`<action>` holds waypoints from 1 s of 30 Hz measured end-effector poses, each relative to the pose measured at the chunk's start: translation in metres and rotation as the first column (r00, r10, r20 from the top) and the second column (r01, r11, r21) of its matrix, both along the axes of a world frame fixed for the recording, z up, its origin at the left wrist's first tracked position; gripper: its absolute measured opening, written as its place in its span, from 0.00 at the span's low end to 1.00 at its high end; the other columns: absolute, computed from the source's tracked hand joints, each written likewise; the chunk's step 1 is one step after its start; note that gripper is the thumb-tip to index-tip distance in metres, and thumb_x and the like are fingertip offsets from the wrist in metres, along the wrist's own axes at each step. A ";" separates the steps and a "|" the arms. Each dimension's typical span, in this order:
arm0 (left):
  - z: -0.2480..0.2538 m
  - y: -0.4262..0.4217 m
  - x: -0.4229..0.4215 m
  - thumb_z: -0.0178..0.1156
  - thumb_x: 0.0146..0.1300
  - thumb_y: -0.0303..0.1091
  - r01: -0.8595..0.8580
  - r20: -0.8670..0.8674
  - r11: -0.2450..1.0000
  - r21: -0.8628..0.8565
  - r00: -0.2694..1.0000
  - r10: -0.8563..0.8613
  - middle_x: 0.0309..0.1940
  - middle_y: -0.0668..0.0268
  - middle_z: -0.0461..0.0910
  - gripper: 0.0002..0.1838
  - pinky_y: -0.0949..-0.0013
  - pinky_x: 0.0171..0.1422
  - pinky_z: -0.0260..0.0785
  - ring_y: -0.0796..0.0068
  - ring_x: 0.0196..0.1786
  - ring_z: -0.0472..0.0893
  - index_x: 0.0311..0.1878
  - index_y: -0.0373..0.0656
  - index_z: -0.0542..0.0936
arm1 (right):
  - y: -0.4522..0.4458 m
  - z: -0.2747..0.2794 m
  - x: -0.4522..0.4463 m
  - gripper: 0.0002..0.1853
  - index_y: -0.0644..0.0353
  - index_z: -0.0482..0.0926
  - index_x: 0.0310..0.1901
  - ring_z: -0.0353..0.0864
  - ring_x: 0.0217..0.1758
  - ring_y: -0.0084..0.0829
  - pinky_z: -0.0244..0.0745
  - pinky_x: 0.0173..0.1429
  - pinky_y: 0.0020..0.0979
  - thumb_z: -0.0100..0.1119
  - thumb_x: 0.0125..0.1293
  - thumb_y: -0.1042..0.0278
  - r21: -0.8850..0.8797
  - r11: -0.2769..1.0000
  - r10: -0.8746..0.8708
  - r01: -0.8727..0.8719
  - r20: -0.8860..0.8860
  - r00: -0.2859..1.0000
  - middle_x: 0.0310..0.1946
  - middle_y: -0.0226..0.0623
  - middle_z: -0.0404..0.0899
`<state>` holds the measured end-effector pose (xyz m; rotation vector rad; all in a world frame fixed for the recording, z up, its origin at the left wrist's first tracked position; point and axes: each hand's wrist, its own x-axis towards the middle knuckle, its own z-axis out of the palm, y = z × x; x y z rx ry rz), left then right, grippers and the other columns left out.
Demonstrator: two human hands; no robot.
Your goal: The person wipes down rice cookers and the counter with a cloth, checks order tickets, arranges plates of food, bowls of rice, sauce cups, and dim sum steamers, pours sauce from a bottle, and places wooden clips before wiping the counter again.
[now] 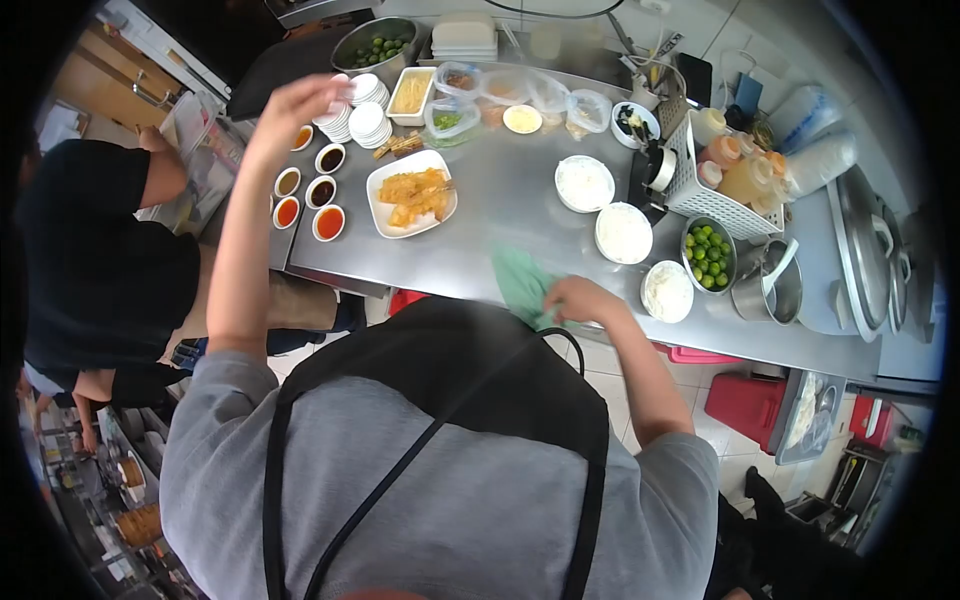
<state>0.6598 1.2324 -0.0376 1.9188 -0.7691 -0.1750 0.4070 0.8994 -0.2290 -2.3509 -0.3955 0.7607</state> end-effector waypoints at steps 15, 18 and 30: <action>-0.229 0.013 -0.076 0.42 0.59 0.22 -0.500 -0.873 0.849 -0.173 0.477 0.103 0.51 0.48 0.66 0.26 0.65 0.45 0.75 0.56 0.46 0.75 0.61 0.32 0.50 | 0.079 -0.063 0.050 0.30 0.54 0.54 0.62 0.46 0.66 0.49 0.43 0.65 0.49 0.46 0.60 0.55 -0.213 0.882 -0.175 0.421 0.681 0.711 0.64 0.48 0.49; -0.219 0.014 -0.074 0.41 0.55 0.19 -0.486 -0.870 0.865 -0.126 0.472 0.138 0.49 0.48 0.68 0.25 0.66 0.44 0.76 0.57 0.46 0.76 0.59 0.32 0.55 | 0.072 -0.077 0.134 0.28 0.55 0.55 0.62 0.47 0.67 0.47 0.44 0.66 0.47 0.43 0.61 0.55 -0.211 0.841 -0.171 0.498 0.770 0.615 0.63 0.48 0.49; -0.177 0.009 -0.069 0.41 0.54 0.18 -0.413 -0.852 0.889 -0.201 0.521 0.050 0.46 0.48 0.71 0.24 0.67 0.41 0.77 0.57 0.43 0.78 0.57 0.30 0.57 | 0.101 -0.078 0.148 0.26 0.57 0.61 0.58 0.56 0.63 0.46 0.50 0.64 0.45 0.44 0.60 0.55 -0.386 0.883 0.134 0.267 0.753 0.645 0.59 0.49 0.57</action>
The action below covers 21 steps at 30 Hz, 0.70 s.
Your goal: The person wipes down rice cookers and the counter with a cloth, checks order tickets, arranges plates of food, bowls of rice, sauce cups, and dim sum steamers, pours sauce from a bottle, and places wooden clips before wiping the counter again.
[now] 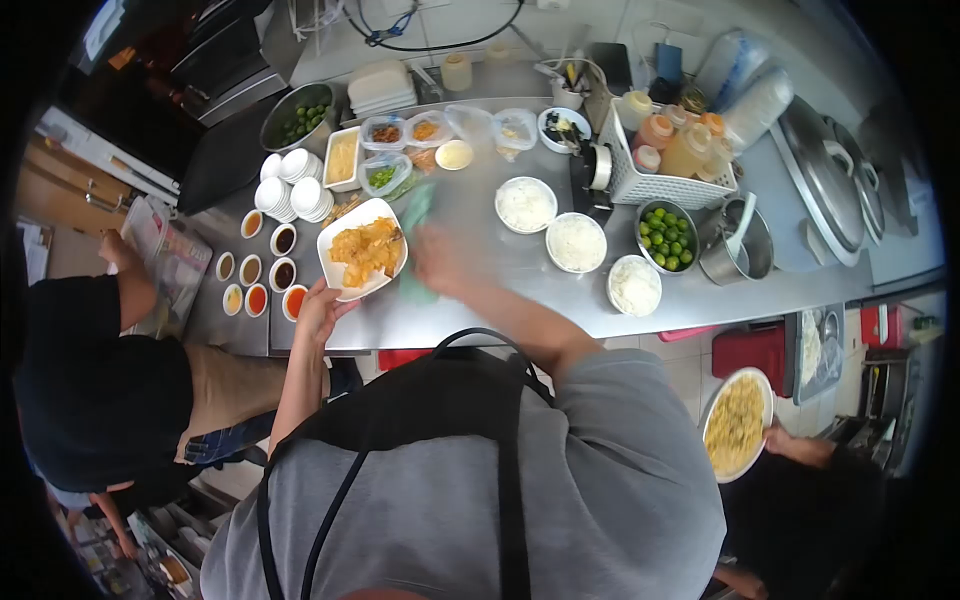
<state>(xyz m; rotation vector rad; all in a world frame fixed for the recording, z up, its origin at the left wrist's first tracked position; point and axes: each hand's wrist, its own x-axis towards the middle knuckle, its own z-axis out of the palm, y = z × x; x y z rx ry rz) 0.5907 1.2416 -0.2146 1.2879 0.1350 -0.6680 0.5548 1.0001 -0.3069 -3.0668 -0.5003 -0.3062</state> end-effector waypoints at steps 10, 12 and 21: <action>-0.058 -0.019 0.040 0.44 0.56 0.23 0.093 -0.032 0.992 0.079 0.995 -0.091 0.50 0.52 0.69 0.24 0.62 0.48 0.72 0.58 0.48 0.75 0.58 0.35 0.59 | -0.060 0.014 -0.229 0.22 0.49 0.67 0.54 0.60 0.62 0.38 0.55 0.63 0.41 0.51 0.55 0.67 0.406 0.875 -0.240 0.264 -0.110 0.964 0.58 0.39 0.62; -0.051 -0.013 0.050 0.48 0.57 0.27 0.136 -0.012 0.983 0.126 0.991 -0.135 0.49 0.52 0.70 0.24 0.64 0.49 0.71 0.59 0.48 0.75 0.59 0.35 0.60 | -0.074 0.013 -0.269 0.18 0.54 0.71 0.47 0.68 0.54 0.40 0.63 0.57 0.39 0.53 0.52 0.71 0.453 0.815 -0.413 0.361 0.017 0.911 0.50 0.41 0.70; 0.069 -0.196 -0.008 0.70 0.36 0.46 -0.080 0.684 0.686 0.723 -0.053 -0.727 0.61 0.52 0.56 0.51 0.54 0.68 0.40 0.51 0.66 0.49 0.63 0.40 0.54 | -0.169 0.050 -0.332 0.17 0.63 0.72 0.44 0.73 0.45 0.30 0.67 0.48 0.30 0.44 0.64 0.58 0.755 -0.384 -0.807 0.531 -0.554 0.204 0.41 0.41 0.75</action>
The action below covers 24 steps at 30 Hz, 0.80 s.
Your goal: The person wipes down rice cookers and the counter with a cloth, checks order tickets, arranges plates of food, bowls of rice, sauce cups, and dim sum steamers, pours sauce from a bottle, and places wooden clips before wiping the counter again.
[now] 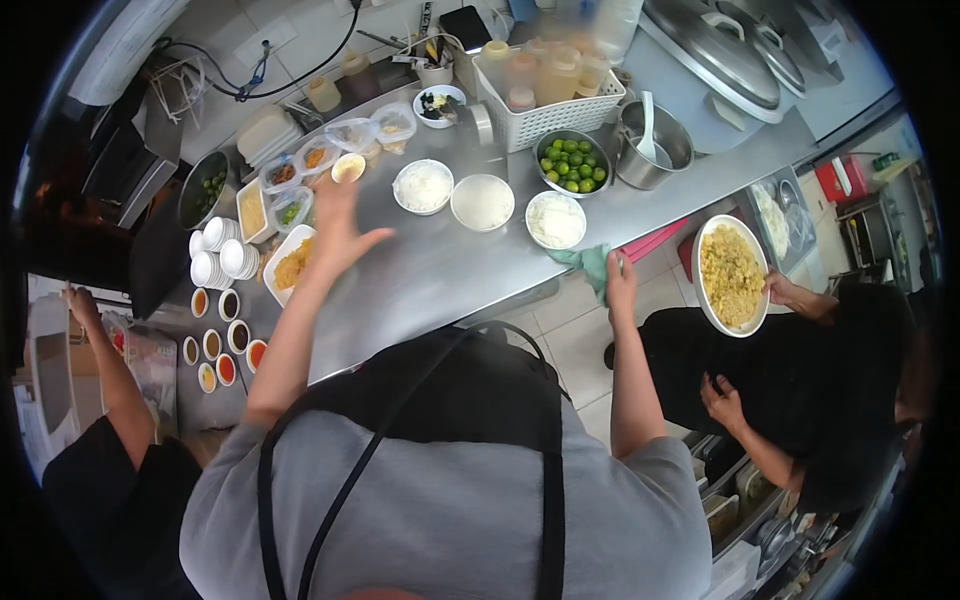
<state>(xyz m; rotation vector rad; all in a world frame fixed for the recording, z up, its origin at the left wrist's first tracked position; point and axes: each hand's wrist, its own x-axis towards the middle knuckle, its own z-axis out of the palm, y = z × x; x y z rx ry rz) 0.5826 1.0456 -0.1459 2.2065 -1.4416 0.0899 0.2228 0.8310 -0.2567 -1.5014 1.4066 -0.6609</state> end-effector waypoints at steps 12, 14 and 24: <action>-0.055 -0.138 0.023 0.72 0.24 0.51 0.227 0.180 0.738 0.635 0.886 -0.427 0.55 0.58 0.65 0.60 0.45 0.68 0.30 0.56 0.64 0.54 0.64 0.45 0.52 | -0.017 -0.006 0.072 0.23 0.63 0.61 0.58 0.70 0.51 0.28 0.65 0.53 0.26 0.47 0.63 0.63 0.327 0.900 0.107 -0.287 0.473 0.875 0.50 0.38 0.69; -0.048 -0.125 0.031 0.72 0.25 0.50 0.224 0.129 0.712 0.666 0.905 -0.406 0.56 0.56 0.64 0.59 0.46 0.68 0.26 0.54 0.66 0.51 0.64 0.47 0.51 | -0.009 -0.003 0.083 0.23 0.62 0.62 0.58 0.70 0.49 0.27 0.65 0.52 0.26 0.47 0.63 0.64 0.332 0.898 0.104 -0.289 0.478 0.872 0.49 0.39 0.70; -0.042 -0.059 0.054 0.72 0.26 0.49 0.114 0.192 0.865 0.488 0.953 -0.234 0.61 0.55 0.56 0.60 0.42 0.66 0.27 0.52 0.68 0.44 0.65 0.51 0.49 | 0.024 -0.019 0.167 0.25 0.65 0.55 0.60 0.70 0.52 0.31 0.67 0.53 0.30 0.46 0.63 0.66 0.316 0.845 0.167 -0.432 0.613 0.773 0.51 0.43 0.67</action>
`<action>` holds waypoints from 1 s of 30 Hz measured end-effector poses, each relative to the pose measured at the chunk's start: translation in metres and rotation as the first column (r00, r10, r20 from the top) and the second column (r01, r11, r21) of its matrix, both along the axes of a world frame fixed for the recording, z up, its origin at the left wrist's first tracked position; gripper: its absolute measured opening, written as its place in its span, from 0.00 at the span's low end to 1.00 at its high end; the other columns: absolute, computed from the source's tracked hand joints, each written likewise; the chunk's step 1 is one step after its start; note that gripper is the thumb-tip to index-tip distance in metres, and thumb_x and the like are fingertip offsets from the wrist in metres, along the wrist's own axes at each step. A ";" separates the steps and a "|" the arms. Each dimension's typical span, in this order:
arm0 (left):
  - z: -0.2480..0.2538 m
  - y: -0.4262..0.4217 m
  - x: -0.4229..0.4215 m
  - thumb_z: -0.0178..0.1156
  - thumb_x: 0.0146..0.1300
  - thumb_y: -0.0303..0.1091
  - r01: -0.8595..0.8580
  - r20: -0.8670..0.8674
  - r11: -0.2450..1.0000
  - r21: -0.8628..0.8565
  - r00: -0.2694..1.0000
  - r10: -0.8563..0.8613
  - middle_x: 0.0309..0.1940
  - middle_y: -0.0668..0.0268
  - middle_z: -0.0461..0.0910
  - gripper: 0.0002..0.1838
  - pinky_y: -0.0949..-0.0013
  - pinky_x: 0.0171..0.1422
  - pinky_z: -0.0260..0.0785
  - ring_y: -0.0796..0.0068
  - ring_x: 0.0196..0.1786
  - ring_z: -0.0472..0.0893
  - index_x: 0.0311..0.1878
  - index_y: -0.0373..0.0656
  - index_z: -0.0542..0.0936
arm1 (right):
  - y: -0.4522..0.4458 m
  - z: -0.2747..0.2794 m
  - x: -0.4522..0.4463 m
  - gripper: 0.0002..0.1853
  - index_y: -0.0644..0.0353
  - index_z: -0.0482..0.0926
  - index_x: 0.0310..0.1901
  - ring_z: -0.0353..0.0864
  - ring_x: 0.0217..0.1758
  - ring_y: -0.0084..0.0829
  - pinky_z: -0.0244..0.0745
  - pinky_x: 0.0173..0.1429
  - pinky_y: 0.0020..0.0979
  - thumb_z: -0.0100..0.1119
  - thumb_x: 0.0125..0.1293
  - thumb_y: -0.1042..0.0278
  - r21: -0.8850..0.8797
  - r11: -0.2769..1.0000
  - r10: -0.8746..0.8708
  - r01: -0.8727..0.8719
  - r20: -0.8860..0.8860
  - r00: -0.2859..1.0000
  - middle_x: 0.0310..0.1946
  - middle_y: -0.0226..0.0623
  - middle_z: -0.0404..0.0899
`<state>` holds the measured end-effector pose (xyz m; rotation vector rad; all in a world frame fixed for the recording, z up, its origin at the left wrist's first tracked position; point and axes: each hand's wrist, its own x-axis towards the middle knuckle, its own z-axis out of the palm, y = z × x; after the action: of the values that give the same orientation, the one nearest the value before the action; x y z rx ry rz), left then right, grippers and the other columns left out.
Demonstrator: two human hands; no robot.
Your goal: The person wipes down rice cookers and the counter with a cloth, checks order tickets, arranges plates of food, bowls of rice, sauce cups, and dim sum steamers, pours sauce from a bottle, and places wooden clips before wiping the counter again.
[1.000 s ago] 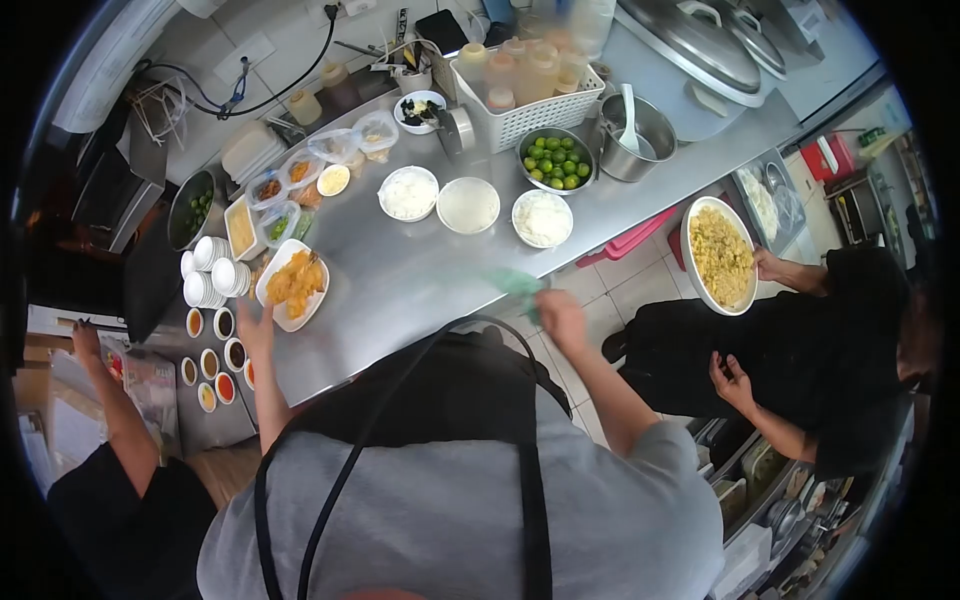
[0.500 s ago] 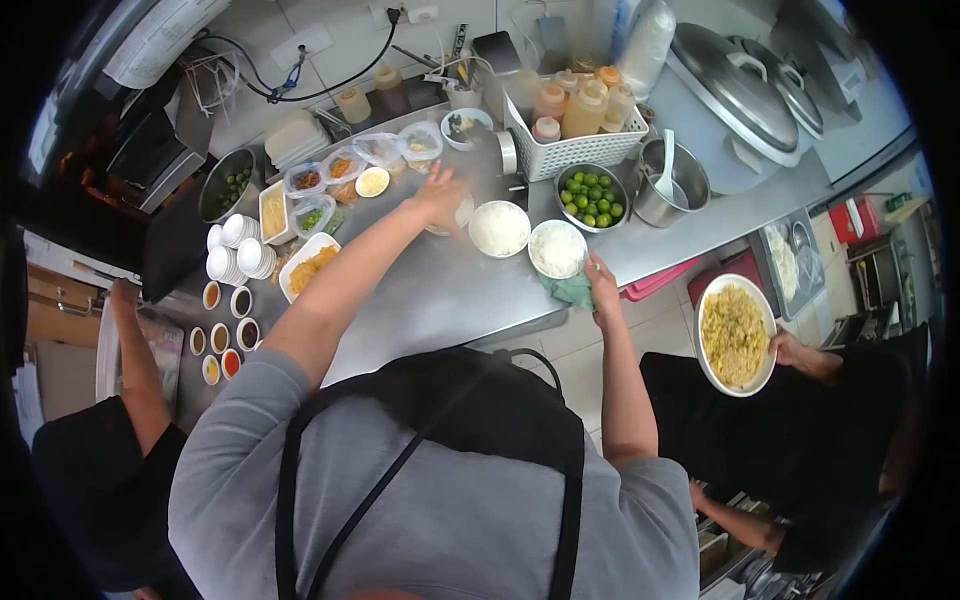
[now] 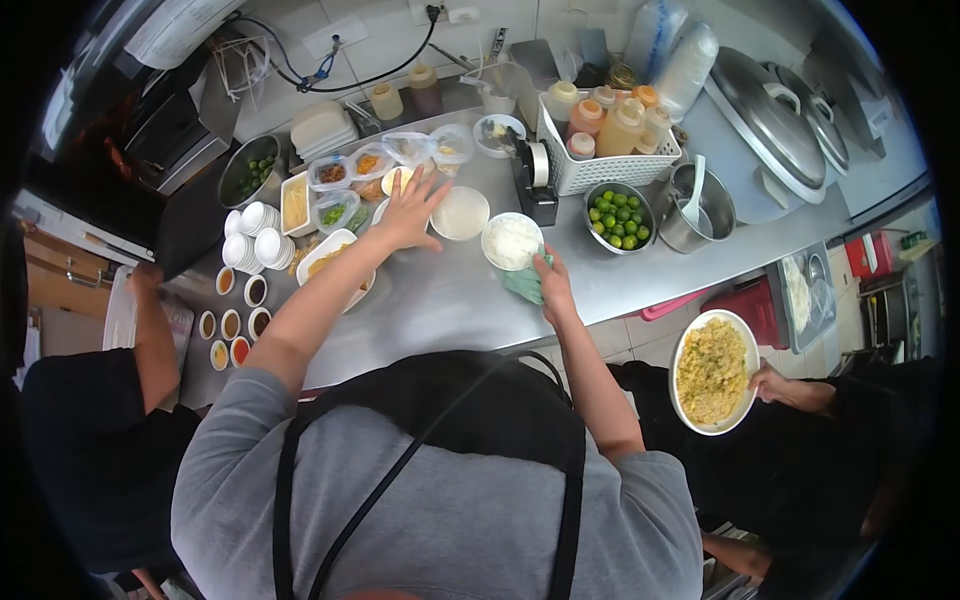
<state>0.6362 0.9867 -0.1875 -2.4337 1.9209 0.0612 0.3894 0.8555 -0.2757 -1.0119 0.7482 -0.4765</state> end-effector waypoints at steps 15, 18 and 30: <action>-0.046 -0.013 0.046 0.64 0.43 0.41 -0.230 0.353 0.870 -0.435 0.846 0.400 0.63 0.54 0.50 0.42 0.41 0.65 0.33 0.53 0.67 0.44 0.63 0.50 0.57 | 0.004 0.076 0.065 0.17 0.62 0.72 0.47 0.76 0.43 0.38 0.67 0.47 0.31 0.49 0.58 0.63 -0.596 0.549 0.133 -0.586 -0.629 0.766 0.38 0.49 0.77; 0.004 0.023 0.020 0.64 0.43 0.39 -0.293 -0.010 0.845 -0.447 0.946 0.323 0.63 0.53 0.50 0.37 0.41 0.65 0.34 0.51 0.67 0.45 0.60 0.47 0.62 | 0.036 0.133 0.050 0.16 0.62 0.72 0.47 0.76 0.43 0.41 0.67 0.46 0.32 0.50 0.59 0.64 -0.638 0.513 0.264 -0.574 -0.518 0.813 0.37 0.49 0.76; 0.050 0.190 -0.048 0.65 0.45 0.36 -0.410 -0.351 0.683 -0.604 0.907 0.234 0.56 0.54 0.63 0.20 0.56 0.62 0.53 0.48 0.62 0.57 0.44 0.42 0.76 | 0.135 0.063 0.095 0.24 0.59 0.66 0.55 0.56 0.62 0.52 0.55 0.63 0.37 0.50 0.59 0.58 -0.671 -0.068 0.239 -0.738 -0.729 0.641 0.61 0.59 0.50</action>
<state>0.5881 1.1764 -0.1376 -3.3804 1.7698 -0.4166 0.4849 0.9904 -0.2130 -2.6694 0.1863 0.0663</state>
